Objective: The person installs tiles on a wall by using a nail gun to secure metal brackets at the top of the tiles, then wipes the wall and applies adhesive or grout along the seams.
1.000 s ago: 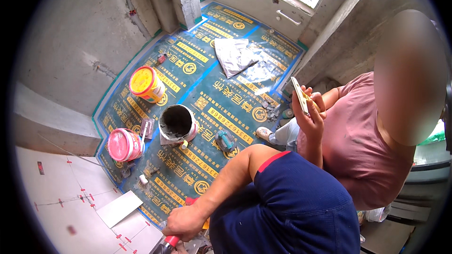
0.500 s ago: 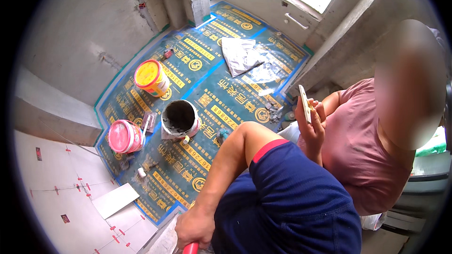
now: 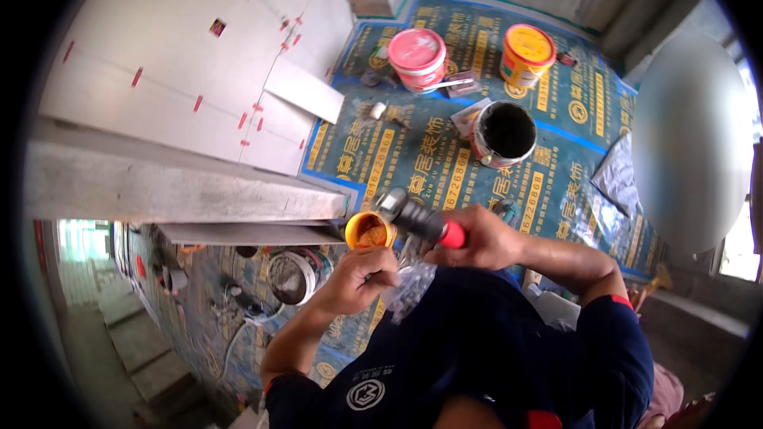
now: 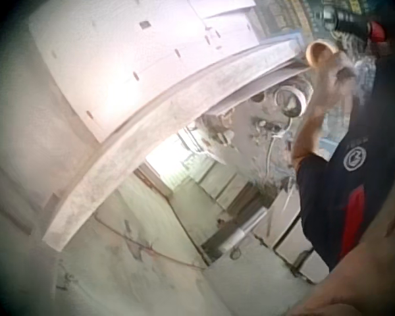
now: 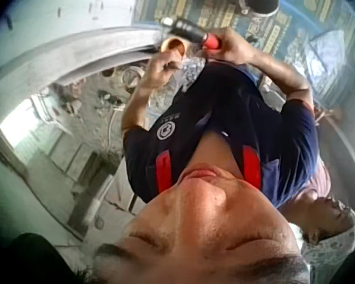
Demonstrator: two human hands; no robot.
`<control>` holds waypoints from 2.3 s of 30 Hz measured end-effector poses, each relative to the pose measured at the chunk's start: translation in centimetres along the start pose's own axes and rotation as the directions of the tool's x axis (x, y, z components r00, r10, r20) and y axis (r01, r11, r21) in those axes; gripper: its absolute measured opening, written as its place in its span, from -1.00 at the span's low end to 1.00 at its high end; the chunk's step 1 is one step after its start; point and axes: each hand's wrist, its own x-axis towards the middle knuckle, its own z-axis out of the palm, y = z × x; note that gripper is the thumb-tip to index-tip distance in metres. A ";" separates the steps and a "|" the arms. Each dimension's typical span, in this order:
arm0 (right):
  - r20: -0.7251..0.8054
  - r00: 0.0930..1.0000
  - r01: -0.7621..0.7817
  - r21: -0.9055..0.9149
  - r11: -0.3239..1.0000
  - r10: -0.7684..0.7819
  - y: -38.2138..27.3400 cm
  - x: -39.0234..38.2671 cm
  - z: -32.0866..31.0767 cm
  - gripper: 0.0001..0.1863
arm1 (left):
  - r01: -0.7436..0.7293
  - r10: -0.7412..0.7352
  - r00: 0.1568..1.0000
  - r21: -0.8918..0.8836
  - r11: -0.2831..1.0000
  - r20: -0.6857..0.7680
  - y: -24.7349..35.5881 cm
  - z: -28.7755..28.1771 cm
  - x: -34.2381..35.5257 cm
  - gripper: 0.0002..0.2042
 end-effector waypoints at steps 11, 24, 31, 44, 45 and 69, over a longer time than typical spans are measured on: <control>-0.071 0.997 0.017 -0.274 0.962 -0.038 -0.3 1.5 1.9 -0.69 | 0.036 -0.089 0.894 -0.128 0.991 -0.440 -2.3 3.5 -1.9 -0.89; -0.147 0.959 -0.276 -0.315 0.908 0.241 0.3 3.0 4.9 -0.71 | 0.028 -0.239 0.720 -0.317 0.948 -0.651 -3.4 6.5 -2.6 -0.91; -0.108 0.986 -0.154 -0.288 0.945 0.128 -1.1 3.8 4.3 -0.71 | 0.030 -0.364 0.623 -0.444 0.896 -0.692 -3.1 7.2 -2.4 -0.91; 0.030 0.982 -0.159 -0.384 0.909 0.184 -2.2 3.7 3.3 -0.71 | 0.101 0.022 0.744 0.146 0.984 -0.668 -1.9 5.8 -1.1 -0.81; 0.055 0.984 -0.133 -0.390 0.911 0.168 -2.2 3.8 3.3 -0.71 | 0.093 0.037 0.774 0.171 0.981 -0.632 -1.7 5.6 -1.2 -0.79; 0.569 0.815 0.220 -0.482 0.848 0.112 -4.9 3.0 2.7 -0.70 | -0.024 0.013 1.000 0.461 0.887 0.027 3.2 4.2 -6.7 -0.60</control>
